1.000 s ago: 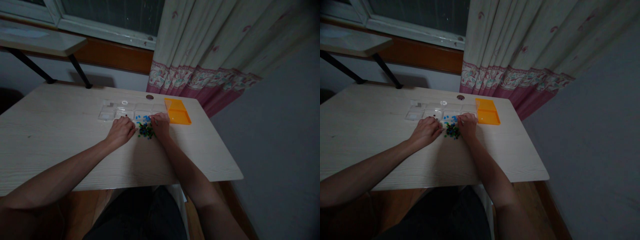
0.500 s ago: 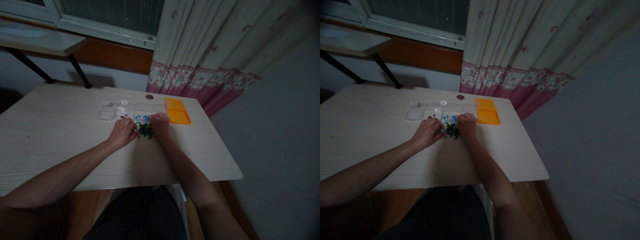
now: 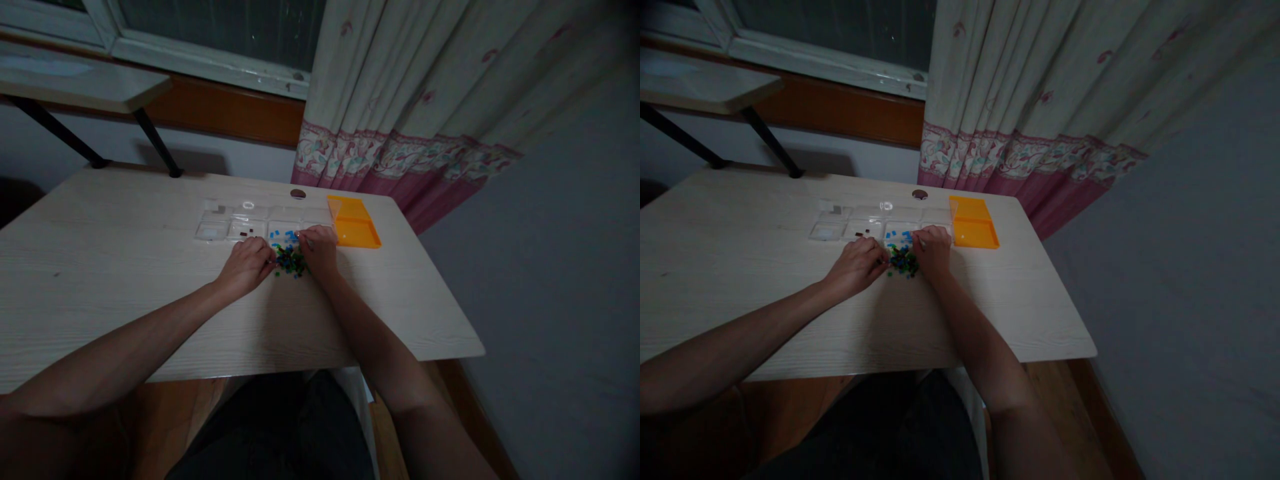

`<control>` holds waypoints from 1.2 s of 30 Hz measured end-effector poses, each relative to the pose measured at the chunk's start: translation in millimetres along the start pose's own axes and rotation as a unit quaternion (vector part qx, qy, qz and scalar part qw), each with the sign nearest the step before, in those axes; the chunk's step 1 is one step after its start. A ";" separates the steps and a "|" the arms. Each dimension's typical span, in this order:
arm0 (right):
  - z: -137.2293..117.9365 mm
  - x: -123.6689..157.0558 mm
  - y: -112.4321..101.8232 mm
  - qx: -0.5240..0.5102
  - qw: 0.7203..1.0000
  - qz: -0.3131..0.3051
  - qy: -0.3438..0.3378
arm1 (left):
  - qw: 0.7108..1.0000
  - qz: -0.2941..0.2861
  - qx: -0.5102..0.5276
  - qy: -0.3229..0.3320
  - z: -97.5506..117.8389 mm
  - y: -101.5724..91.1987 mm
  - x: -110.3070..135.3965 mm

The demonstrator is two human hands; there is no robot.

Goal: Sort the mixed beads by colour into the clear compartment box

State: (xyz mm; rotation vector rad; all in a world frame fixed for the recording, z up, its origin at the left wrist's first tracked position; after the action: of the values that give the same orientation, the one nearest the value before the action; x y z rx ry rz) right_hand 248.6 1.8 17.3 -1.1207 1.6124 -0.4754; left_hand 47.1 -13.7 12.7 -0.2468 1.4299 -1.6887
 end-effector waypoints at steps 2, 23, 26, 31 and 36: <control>-0.4 -0.2 -0.7 0.002 1.000 -0.003 0.001 | 1.000 -0.005 -0.002 0.003 0.5 -0.1 -0.5; -47.5 20.9 -1.6 -0.019 0.978 -0.008 -0.208 | 0.959 0.117 0.247 -0.069 -19.0 -5.1 -8.9; -50.8 21.9 -4.4 -0.006 0.979 -0.006 -0.203 | 0.958 0.111 0.254 -0.074 -19.6 -3.5 -8.6; -52.9 24.1 -6.7 0.013 0.978 0.000 -0.210 | 0.955 0.118 0.262 -0.067 -20.0 -1.3 -8.6; -55.3 23.8 -8.1 0.031 0.971 -0.003 -0.239 | 0.954 0.109 0.273 -0.066 -24.1 2.6 -9.5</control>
State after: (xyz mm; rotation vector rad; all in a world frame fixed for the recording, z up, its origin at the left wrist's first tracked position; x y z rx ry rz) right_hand 202.0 -34.9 30.5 -1.0917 1.1662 -0.2323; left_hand 38.4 10.0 6.4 0.1019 0.8144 -1.7710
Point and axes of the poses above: each hand's wrist, its own x-axis away from the middle knuckle, its own y-axis out of the palm, z = x × y, the point moved 4 cm from there along -x, towards the middle knuckle, and after that the axes turned 3 degrees about x, right-handed, at the moved point
